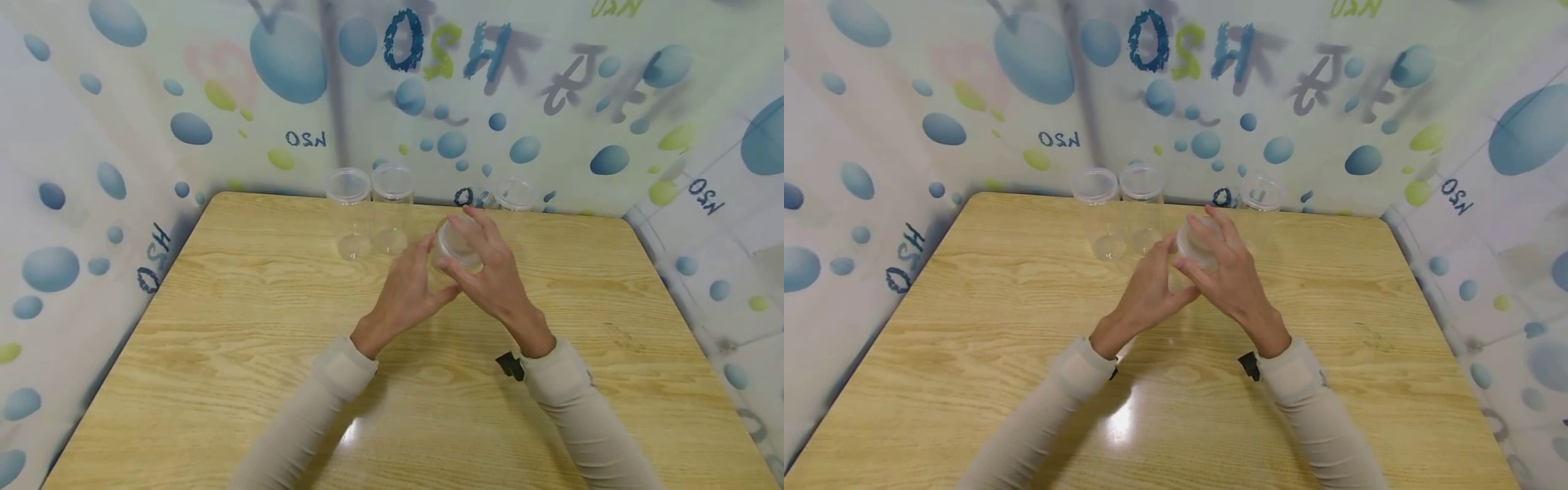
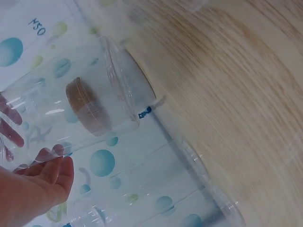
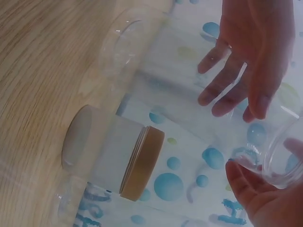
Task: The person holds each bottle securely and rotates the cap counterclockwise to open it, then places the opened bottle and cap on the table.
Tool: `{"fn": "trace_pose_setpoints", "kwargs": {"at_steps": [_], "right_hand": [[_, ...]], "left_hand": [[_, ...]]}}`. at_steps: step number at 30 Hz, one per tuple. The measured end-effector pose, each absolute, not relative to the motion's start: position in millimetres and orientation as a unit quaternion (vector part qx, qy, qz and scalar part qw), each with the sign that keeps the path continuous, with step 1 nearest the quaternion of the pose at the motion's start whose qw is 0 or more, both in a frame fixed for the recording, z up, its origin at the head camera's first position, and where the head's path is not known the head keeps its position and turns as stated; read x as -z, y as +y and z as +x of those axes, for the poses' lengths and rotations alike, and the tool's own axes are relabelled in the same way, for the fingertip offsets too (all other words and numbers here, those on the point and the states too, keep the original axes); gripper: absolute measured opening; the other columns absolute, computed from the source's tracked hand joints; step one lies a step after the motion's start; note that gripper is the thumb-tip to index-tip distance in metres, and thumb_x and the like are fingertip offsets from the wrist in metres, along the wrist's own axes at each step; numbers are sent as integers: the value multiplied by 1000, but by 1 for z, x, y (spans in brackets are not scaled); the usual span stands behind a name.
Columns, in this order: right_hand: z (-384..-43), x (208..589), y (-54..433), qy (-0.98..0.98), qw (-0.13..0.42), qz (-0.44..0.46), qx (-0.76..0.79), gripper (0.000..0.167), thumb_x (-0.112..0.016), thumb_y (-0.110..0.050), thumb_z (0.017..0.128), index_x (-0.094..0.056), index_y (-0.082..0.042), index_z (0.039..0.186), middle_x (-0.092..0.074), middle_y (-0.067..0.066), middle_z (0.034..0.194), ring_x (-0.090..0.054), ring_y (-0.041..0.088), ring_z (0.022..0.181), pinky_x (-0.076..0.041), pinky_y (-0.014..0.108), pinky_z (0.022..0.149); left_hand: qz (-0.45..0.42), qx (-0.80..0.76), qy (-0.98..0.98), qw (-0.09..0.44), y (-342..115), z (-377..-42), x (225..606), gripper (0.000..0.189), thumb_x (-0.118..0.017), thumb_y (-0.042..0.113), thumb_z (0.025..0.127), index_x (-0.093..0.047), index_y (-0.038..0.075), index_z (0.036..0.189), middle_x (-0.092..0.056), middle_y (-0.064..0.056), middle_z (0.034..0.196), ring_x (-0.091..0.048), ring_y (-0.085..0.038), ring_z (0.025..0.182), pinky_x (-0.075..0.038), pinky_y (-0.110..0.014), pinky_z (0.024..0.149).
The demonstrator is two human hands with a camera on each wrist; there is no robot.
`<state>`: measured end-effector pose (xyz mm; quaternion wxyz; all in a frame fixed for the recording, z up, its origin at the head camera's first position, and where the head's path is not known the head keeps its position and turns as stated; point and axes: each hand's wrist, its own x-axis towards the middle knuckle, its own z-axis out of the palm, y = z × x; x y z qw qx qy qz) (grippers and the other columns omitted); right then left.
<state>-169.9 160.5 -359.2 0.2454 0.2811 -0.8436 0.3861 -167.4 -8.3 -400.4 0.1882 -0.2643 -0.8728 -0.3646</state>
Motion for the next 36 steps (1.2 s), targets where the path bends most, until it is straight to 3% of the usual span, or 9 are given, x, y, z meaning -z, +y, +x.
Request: {"fn": "trace_pose_setpoints", "kwargs": {"at_steps": [3, 6, 10, 16, 24, 32, 36], "right_hand": [[-170, 360, 159, -841, 247, 277, -394, 58, -79, -23, 84, -58, -9, 137, -47, 20, 145, -50, 37, 128, -50, 56, 85], [-170, 359, 156, -836, 251, 275, -403, 58, -81, -14, 81, -60, -7, 134, -50, 20, 143, -51, 35, 127, -50, 54, 87], [-169, 358, 152, -832, 258, 269, -412, 55, -81, -15, 82, -62, -7, 132, -51, 21, 140, -52, 34, 125, -50, 54, 87], [-168, 356, 148, -824, 265, 277, -418, 54, -81, -14, 81, -63, -6, 131, -52, 21, 138, -53, 33, 123, -50, 54, 86], [-169, 356, 148, -812, 272, 298, -422, 51, -80, -11, 81, -65, -5, 129, -54, 21, 135, -53, 33, 123, -50, 53, 87], [-171, 360, 151, -789, 267, 329, -446, 54, -78, -3, 80, -64, -4, 131, -51, 27, 136, -53, 35, 122, -47, 54, 93], [-173, 362, 153, -781, 260, 345, -451, 48, -76, -13, 87, -63, -3, 132, -50, 26, 137, -51, 35, 124, -46, 52, 96]], "left_hand": [[-261, 362, -876, 181, -7, -166, 401, 86, -81, 37, 80, -37, 4, 146, -52, -11, 138, -54, -26, 121, -48, -49, 95], [-246, 363, -882, 173, -4, -164, 401, 91, -83, 42, 78, -36, 4, 146, -52, -11, 138, -55, -27, 120, -48, -52, 94], [-221, 381, -882, 168, 0, -164, 398, 95, -85, 46, 75, -35, 4, 144, -56, -10, 132, -58, -25, 115, -48, -54, 95], [-204, 408, -869, 192, 3, -167, 395, 87, -88, 38, 72, -42, 2, 136, -61, -10, 121, -62, -25, 107, -49, -53, 92], [-243, 424, -852, 190, -4, -171, 395, 85, -89, 31, 72, -43, 1, 137, -59, -11, 125, -59, -24, 114, -50, -43, 95], [-265, 441, -844, 152, -8, -174, 395, 85, -87, 24, 75, -39, 1, 141, -56, -12, 131, -56, -25, 119, -48, -44, 99], [-276, 449, -840, 129, -12, -177, 393, 84, -86, 21, 76, -38, 1, 142, -56, -13, 133, -56, -25, 119, -48, -43, 99]]}}
